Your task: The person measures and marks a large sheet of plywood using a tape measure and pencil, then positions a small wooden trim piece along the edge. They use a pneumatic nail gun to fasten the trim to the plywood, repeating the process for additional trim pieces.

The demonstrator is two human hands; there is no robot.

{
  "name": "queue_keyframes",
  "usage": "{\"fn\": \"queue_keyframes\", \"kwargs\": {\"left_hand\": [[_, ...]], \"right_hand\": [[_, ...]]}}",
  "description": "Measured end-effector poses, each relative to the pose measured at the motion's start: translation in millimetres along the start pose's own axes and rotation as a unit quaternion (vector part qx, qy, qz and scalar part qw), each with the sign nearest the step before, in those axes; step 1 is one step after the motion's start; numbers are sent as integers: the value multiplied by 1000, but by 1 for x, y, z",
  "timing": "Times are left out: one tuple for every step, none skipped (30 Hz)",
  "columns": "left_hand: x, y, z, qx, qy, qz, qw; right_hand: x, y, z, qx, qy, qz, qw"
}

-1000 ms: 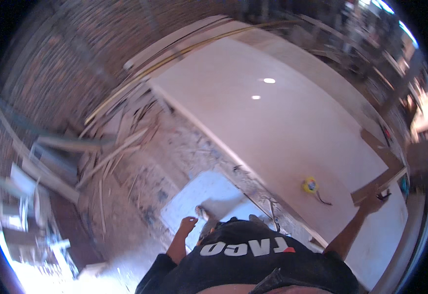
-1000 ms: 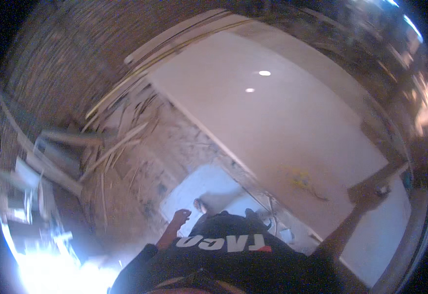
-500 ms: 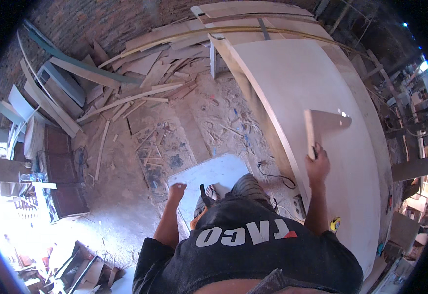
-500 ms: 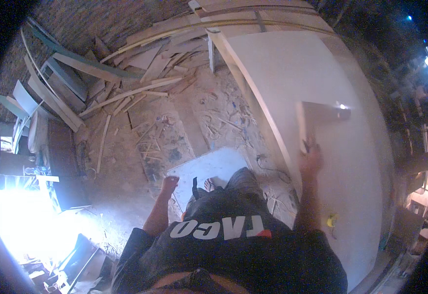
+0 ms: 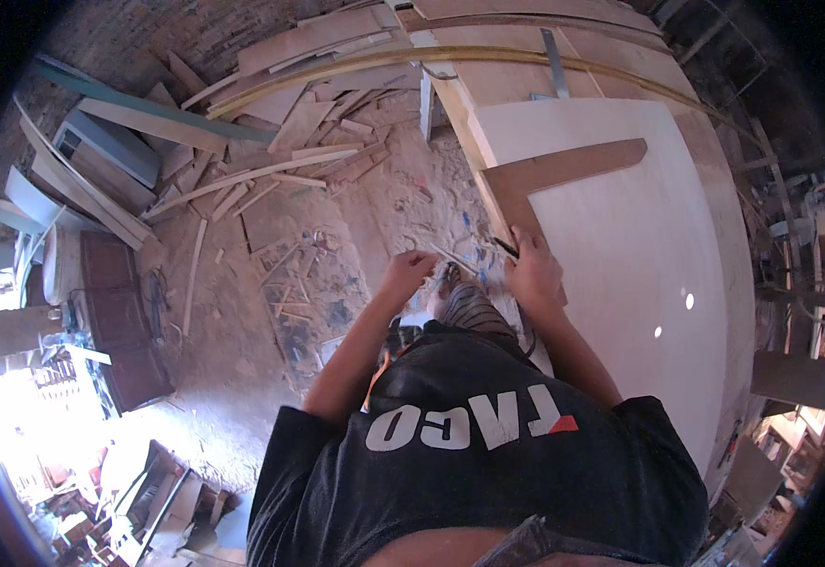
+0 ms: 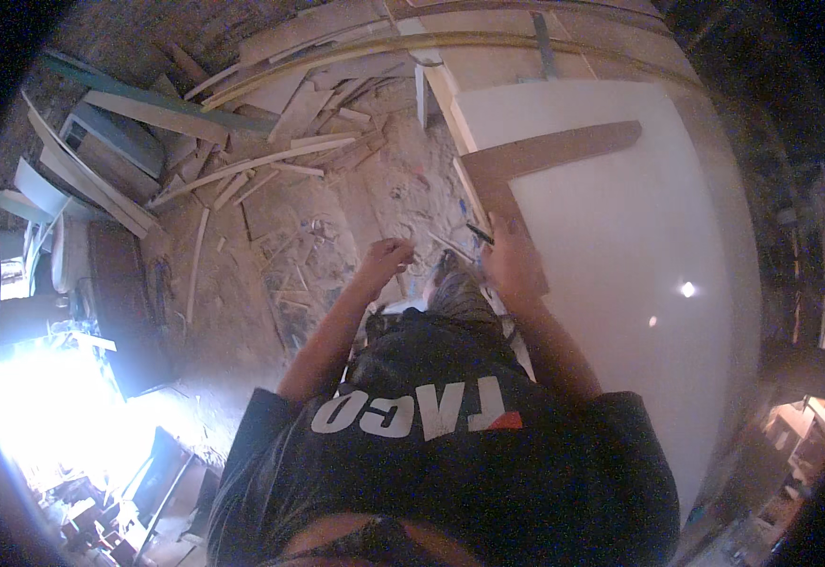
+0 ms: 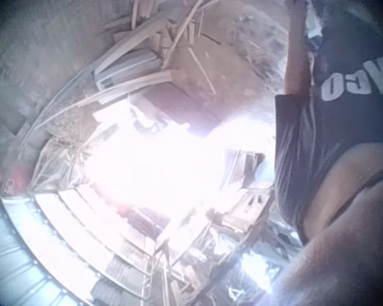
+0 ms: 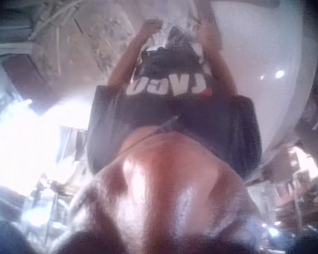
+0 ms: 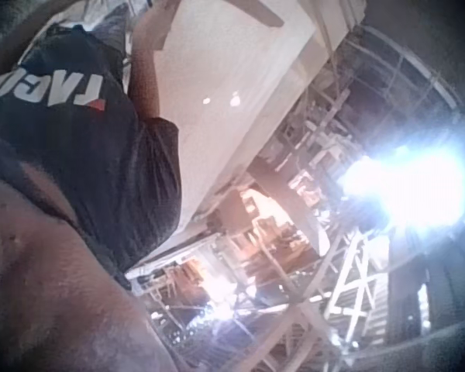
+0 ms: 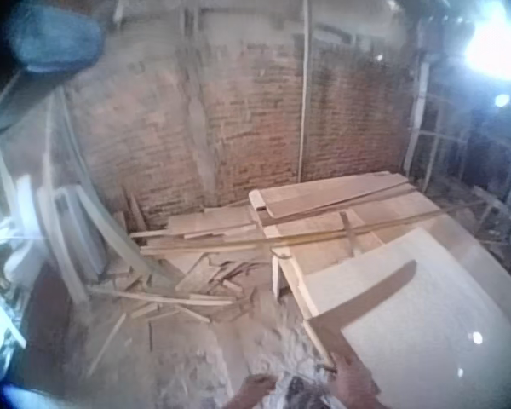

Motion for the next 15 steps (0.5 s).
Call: {"fn": "queue_keyframes", "kwargs": {"left_hand": [[-13,16,14,16,-4,-13,1000],[-30,30,26,32,-8,-26,999],[-49,43,38,34,-21,-40,998],[-66,53,45,37,-37,-53,997],[-78,62,51,37,-52,-68,996],[-87,72,56,68,-59,-74,993],[-93,79,65,98,-66,-77,990],[-100,85,70,128,-72,-81,986],[-107,89,76,119,-79,-99,985],[-114,96,79,114,-86,-119,983],[-120,103,83,109,-92,-141,980],[-125,108,86,101,-99,-149,979],[-131,114,92,93,-102,-160,977],[-136,119,94,85,-106,-171,976],[-139,122,94,82,-91,-171,978]], "right_hand": [[-12,6,-1,-4,-2,-11,1000],[-24,11,-3,-8,-4,-21,1000],[-36,14,-4,-11,-4,-30,999],[-44,16,-7,-12,-3,-44,999],[-51,18,-9,-19,1,-63,998],[-57,17,-11,-25,7,-81,996],[-63,21,-13,-35,10,-100,994],[-68,24,-11,-39,11,-84,996],[-72,28,-9,-44,14,-69,997],[-76,29,-4,-44,16,-52,998],[-80,30,-1,-40,17,-53,998],[-86,29,2,-36,18,-53,998],[-91,25,2,-30,19,-50,998],[-97,20,5,-15,35,-67,997],[-102,11,7,-1,50,-84,995]]}}
Point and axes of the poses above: each hand's wrist, its own x-axis away from the middle knuckle, its own y-axis out of the palm, z = x × y, the point moved 7 cm from there along -x, towards the middle knuckle, and after that the axes turned 2 degrees about y, right-handed, at the moved point
